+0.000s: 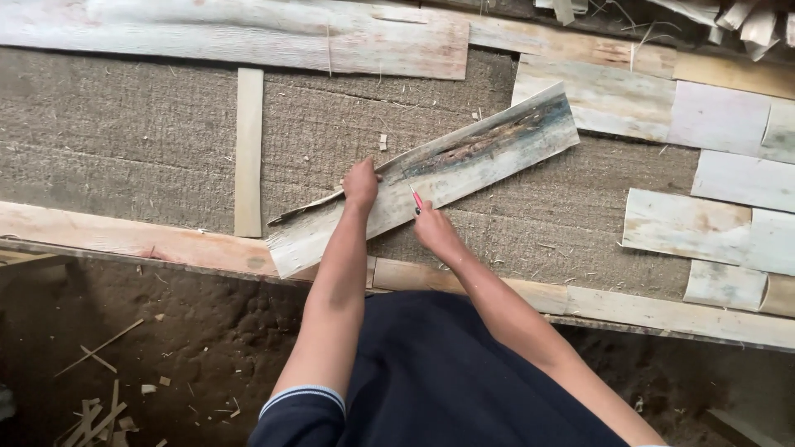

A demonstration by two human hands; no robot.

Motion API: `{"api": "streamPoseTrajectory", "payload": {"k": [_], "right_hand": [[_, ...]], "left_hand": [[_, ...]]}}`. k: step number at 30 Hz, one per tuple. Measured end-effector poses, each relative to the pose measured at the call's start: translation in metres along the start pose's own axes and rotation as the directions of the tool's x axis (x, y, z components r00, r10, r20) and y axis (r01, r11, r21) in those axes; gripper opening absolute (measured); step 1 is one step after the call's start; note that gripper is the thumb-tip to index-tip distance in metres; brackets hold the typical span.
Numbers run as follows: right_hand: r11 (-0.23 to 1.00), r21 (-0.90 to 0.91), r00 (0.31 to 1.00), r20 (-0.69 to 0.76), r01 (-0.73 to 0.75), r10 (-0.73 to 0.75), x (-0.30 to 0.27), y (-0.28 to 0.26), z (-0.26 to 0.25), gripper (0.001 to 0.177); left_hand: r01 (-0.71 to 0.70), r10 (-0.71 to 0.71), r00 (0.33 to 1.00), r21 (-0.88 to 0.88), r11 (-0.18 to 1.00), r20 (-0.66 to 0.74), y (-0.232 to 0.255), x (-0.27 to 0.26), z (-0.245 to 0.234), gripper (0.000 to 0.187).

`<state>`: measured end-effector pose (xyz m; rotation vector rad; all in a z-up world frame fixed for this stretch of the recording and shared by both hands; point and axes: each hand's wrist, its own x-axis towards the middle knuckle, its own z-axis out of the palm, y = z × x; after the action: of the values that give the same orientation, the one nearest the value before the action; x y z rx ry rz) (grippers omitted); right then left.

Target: The person uses a red utility knife to cut thin wooden planks on a workbench. They repeatedly position a straight guide, score the wood, and break off sections, then move the cut pieces aside and continue with additional planks.

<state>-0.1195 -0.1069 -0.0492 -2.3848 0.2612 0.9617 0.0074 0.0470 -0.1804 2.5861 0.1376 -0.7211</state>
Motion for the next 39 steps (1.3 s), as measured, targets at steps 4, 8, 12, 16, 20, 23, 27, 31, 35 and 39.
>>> {"api": "streamPoseTrajectory", "payload": {"k": [4, 8, 12, 16, 20, 23, 27, 31, 35, 39], "right_hand": [[1.0, -0.001, 1.0, 0.01, -0.026, 0.026, -0.024, -0.003, -0.006, 0.035], [0.999, 0.007, 0.999, 0.023, -0.037, 0.037, -0.028, 0.01, 0.001, 0.037], [0.999, -0.012, 0.998, 0.028, -0.049, 0.049, -0.051, 0.011, -0.005, 0.038], [0.998, -0.048, 0.998, 0.026, -0.047, 0.049, -0.055, 0.033, -0.001, 0.039], [0.994, -0.101, 0.997, 0.063, -0.043, 0.05, -0.062, 0.059, -0.009, 0.046], [0.989, -0.144, 0.999, -0.035, -0.019, 0.014, -0.064, 0.082, -0.013, 0.045], [0.995, -0.085, 0.984, -0.166, 0.047, -0.061, -0.04, 0.117, -0.005, 0.04], [0.988, -0.14, 0.902, -0.416, 0.067, -0.12, -0.001, 0.151, 0.012, 0.039], [0.831, 0.546, 0.915, -0.382, 0.107, 0.133, 0.008, 0.131, -0.006, 0.046], [-0.111, 0.975, 0.966, -0.171, 0.195, 0.194, 0.006, 0.1, -0.026, 0.053]], "left_hand": [[0.017, -0.017, 1.0, -0.021, 1.0, -0.008, -0.003, 0.002, 0.011, 0.023], [0.023, -0.024, 1.0, -0.027, 0.999, -0.02, -0.005, 0.006, 0.012, 0.021], [0.008, -0.008, 1.0, -0.021, 1.0, -0.024, -0.005, 0.0, 0.009, 0.021], [-0.006, 0.005, 0.999, -0.029, 1.0, -0.036, -0.006, 0.003, 0.015, 0.023], [-0.04, 0.038, 0.999, -0.058, 0.998, -0.035, -0.009, -0.003, 0.01, 0.025], [-0.058, 0.057, 0.997, -0.03, 0.998, -0.043, -0.013, -0.015, 0.0, 0.032], [-0.058, 0.055, 0.993, -0.019, 0.998, -0.108, 0.0, -0.035, -0.028, 0.043], [-0.083, 0.082, 0.985, -0.002, 0.997, -0.155, 0.004, -0.034, -0.024, 0.05], [-0.139, 0.144, 0.969, 0.04, 0.989, -0.202, 0.033, -0.055, -0.051, 0.058], [-0.233, 0.237, 0.949, 0.044, 0.971, -0.208, 0.068, -0.083, -0.081, 0.063]]}}
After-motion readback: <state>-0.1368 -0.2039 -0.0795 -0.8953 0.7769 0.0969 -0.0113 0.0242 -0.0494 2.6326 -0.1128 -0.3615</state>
